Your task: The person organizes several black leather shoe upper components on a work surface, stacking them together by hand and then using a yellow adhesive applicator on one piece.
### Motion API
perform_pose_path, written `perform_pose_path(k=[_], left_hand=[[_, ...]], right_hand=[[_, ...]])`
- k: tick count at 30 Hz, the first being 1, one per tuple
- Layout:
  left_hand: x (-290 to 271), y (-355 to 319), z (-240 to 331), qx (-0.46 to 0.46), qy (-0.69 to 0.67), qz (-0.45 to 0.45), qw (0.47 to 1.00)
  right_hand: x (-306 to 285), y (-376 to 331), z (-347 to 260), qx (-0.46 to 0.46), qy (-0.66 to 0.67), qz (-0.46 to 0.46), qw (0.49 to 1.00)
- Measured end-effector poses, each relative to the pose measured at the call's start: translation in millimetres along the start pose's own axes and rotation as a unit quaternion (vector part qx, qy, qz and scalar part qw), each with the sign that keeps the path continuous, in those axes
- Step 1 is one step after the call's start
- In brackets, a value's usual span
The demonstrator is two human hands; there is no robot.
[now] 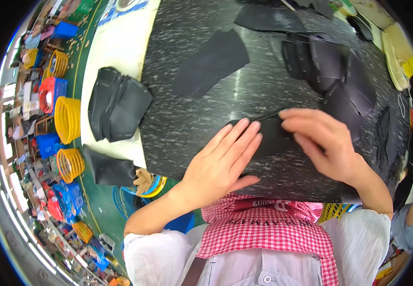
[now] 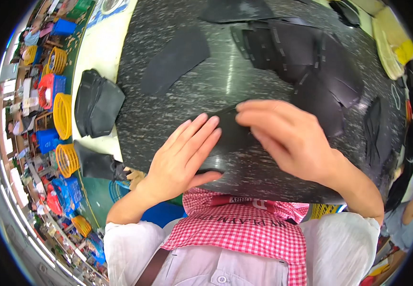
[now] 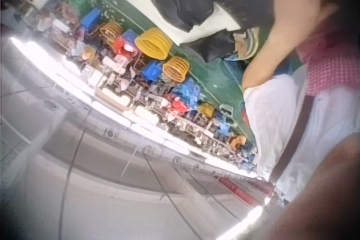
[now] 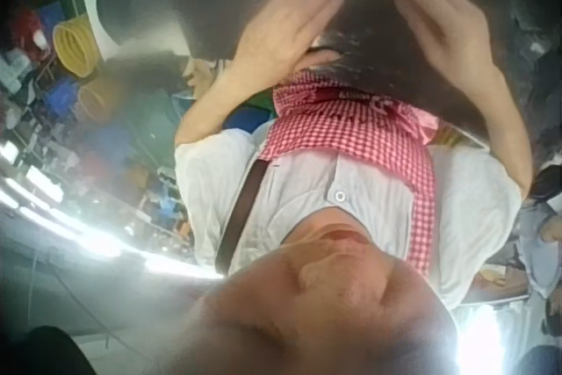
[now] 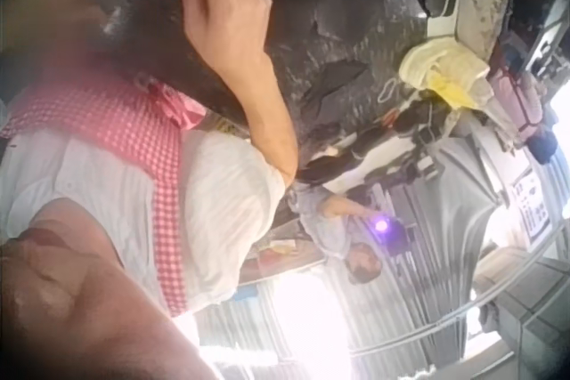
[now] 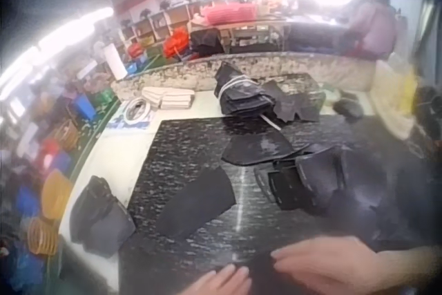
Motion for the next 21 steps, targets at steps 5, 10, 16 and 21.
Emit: perform_pose_path(k=[5, 10, 16, 21], left_hand=[[25.3, -42.3, 18.2, 0.107, 0.095, -0.081, 0.986], [-8.2, -44.2, -10.7, -0.167, -0.259, 0.095, 0.947], [17.7, -47.9, -29.5, -0.292, -0.574, 0.125, 0.755], [18.8, -41.0, -22.4, -0.294, -0.565, 0.124, 0.761]], right_hand=[[-24.9, -30.9, 11.4, 0.206, 0.232, 0.128, 0.942], [-14.5, -30.9, 10.4, 0.233, 0.342, 0.091, 0.906], [0.4, -17.5, 10.9, 0.215, 0.342, 0.154, 0.902], [20.4, -0.9, -11.8, 0.135, 0.255, 0.086, 0.954]])
Point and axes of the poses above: each hand's wrist, its own y-axis towards the middle knuckle, its own x-axis out of the palm, z = x × y, the point moved 6 cm from there along y, towards the middle knuckle, and after that the axes turned 7 degrees about y, right-handed, at the moved point
